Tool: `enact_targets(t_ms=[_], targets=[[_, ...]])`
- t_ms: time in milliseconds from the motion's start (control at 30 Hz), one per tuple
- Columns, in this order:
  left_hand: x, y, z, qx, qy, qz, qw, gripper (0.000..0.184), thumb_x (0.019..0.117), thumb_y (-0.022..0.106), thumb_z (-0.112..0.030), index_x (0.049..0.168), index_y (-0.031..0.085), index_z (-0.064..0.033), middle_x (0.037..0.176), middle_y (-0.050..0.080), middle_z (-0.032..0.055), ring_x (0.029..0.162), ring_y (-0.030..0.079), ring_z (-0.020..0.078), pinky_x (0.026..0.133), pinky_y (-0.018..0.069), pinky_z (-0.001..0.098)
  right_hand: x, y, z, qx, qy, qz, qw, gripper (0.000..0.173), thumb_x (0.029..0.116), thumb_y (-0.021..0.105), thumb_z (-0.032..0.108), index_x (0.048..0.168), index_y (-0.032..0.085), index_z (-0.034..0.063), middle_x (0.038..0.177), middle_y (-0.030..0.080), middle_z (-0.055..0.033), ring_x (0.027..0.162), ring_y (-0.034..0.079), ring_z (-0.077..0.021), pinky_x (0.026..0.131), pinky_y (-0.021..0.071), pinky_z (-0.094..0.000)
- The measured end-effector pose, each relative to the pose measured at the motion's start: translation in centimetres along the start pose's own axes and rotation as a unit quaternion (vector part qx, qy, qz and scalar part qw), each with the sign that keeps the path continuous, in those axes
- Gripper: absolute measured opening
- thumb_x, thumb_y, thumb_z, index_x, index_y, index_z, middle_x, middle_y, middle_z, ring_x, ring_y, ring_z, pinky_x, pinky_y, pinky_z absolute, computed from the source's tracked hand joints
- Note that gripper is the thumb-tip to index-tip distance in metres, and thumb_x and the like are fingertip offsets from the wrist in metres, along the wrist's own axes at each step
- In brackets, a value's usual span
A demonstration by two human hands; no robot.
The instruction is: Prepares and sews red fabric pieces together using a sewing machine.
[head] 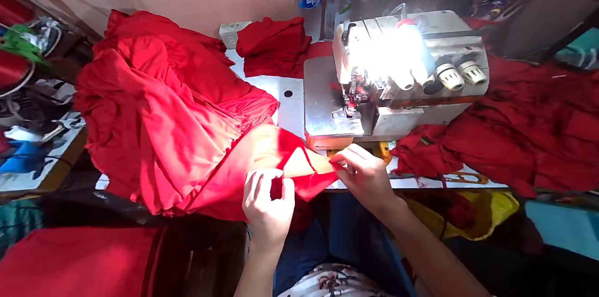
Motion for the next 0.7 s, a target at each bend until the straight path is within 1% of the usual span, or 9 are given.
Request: enact_targets(t_ms=[67,100,200,233,267,333,400,500,700], targets=[[-0.2,0.4,0.6,-0.142,-0.07,0.03,0.987,0.015,0.0855,0.062,-0.004,0.09,0.073,0.0062,0.088,0.073,0.0088,0.08,0.065,0.0003,0.075,0.0511,0.011,-0.1,0.3,-0.7,0.125,0.096,0.006,0.987,0.018,0.0875,0.062,0.004,0.096,0.077,-0.0007,0.088,0.069,-0.0063,0.064,0.055,-0.0016,0.058,0.0458,-0.0146],[-0.4,1.3,1.0,-0.262,-0.149,0.071,0.951,0.017,0.0909,0.057,0.002,0.099,0.071,0.0073,0.088,0.072,0.0024,0.068,0.061,-0.006,0.062,0.0506,0.0084,-0.2,0.7,-1.1,0.248,0.176,0.028,0.952,0.016,0.0916,0.06,0.001,0.1,0.073,-0.0026,0.09,0.069,-0.0015,0.059,0.055,0.0043,0.054,0.0479,-0.0106],[-1.6,4.0,1.5,-0.521,-0.433,0.139,0.722,0.043,0.1065,0.025,-0.006,0.1,0.067,-0.0061,0.078,0.073,-0.0022,0.057,0.066,0.0025,0.05,0.0555,0.0178,-0.6,2.8,-1.5,0.522,0.372,0.106,0.76,0.019,0.1041,0.045,0.006,0.096,0.061,0.0095,0.066,0.061,0.008,0.047,0.049,0.0037,0.044,0.0414,-0.0124],[-1.6,4.2,1.6,-0.515,-0.476,0.123,0.702,0.046,0.108,0.022,-0.011,0.095,0.066,-0.0076,0.072,0.072,-0.0018,0.055,0.066,0.003,0.049,0.0549,0.0183,-0.6,3.0,-1.8,0.535,0.393,0.109,0.74,0.022,0.105,0.044,0.009,0.091,0.061,0.0111,0.065,0.058,0.0079,0.048,0.046,0.0031,0.045,0.0381,-0.0133],[-1.4,4.1,1.8,-0.486,-0.466,0.111,0.731,0.045,0.1061,0.024,-0.009,0.089,0.065,-0.0083,0.071,0.071,-0.003,0.057,0.066,0.0011,0.051,0.0546,0.0168,-0.6,3.1,-2.2,0.517,0.393,0.107,0.752,0.023,0.1043,0.046,0.01,0.087,0.061,0.0115,0.066,0.058,0.0079,0.051,0.047,0.0028,0.047,0.0378,-0.0139],[-0.7,3.2,2.0,-0.352,-0.295,0.096,0.883,0.025,0.0962,0.043,0.0,0.088,0.066,-0.0039,0.078,0.068,-0.0087,0.073,0.063,-0.0068,0.07,0.0529,0.0114,-0.6,3.0,-3.0,0.409,0.345,0.09,0.84,0.018,0.1011,0.053,0.01,0.086,0.061,0.0078,0.067,0.059,0.0075,0.058,0.054,0.0034,0.053,0.0427,-0.0144],[-0.6,3.2,1.8,-0.113,-0.109,0.074,0.985,0.019,0.0854,0.068,-0.015,0.081,0.066,0.0031,0.077,0.064,0.0041,0.074,0.06,0.0038,0.071,0.05,0.0179,-1.1,2.6,-3.7,0.267,0.282,0.067,0.919,0.017,0.0978,0.057,0.013,0.089,0.067,0.0007,0.073,0.062,0.0011,0.064,0.057,-0.0001,0.061,0.0483,-0.0193],[-1.8,5.9,2.4,0.048,-0.07,0.155,0.984,0.037,0.0867,0.07,-0.027,0.102,0.071,0.0063,0.095,0.071,0.0227,0.095,0.068,0.0421,0.083,0.0519,0.0563,-2.3,1.0,-3.3,0.197,0.22,0.061,0.953,0.027,0.0984,0.06,0.01,0.118,0.07,-0.0054,0.11,0.069,-0.017,0.07,0.067,-0.0101,0.063,0.0583,-0.0246],[-2.1,4.7,1.5,0.015,0.015,0.061,0.998,0.04,0.0896,0.066,-0.024,0.105,0.065,0.0125,0.105,0.068,0.0293,0.106,0.062,0.0455,0.103,0.0417,0.0546,-3.4,-8.5,-4.7,0.017,0.155,-0.077,0.985,0.019,0.0946,0.062,0.008,0.104,0.072,-0.0046,0.097,0.071,-0.0139,0.069,0.064,-0.0081,0.062,0.0556,-0.0211]])
Point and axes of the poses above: each hand's wrist, its own x-axis towards the middle knuckle, its own y-axis out of the palm, z = x × y, the point moved 7 cm from there along x, towards the middle knuckle
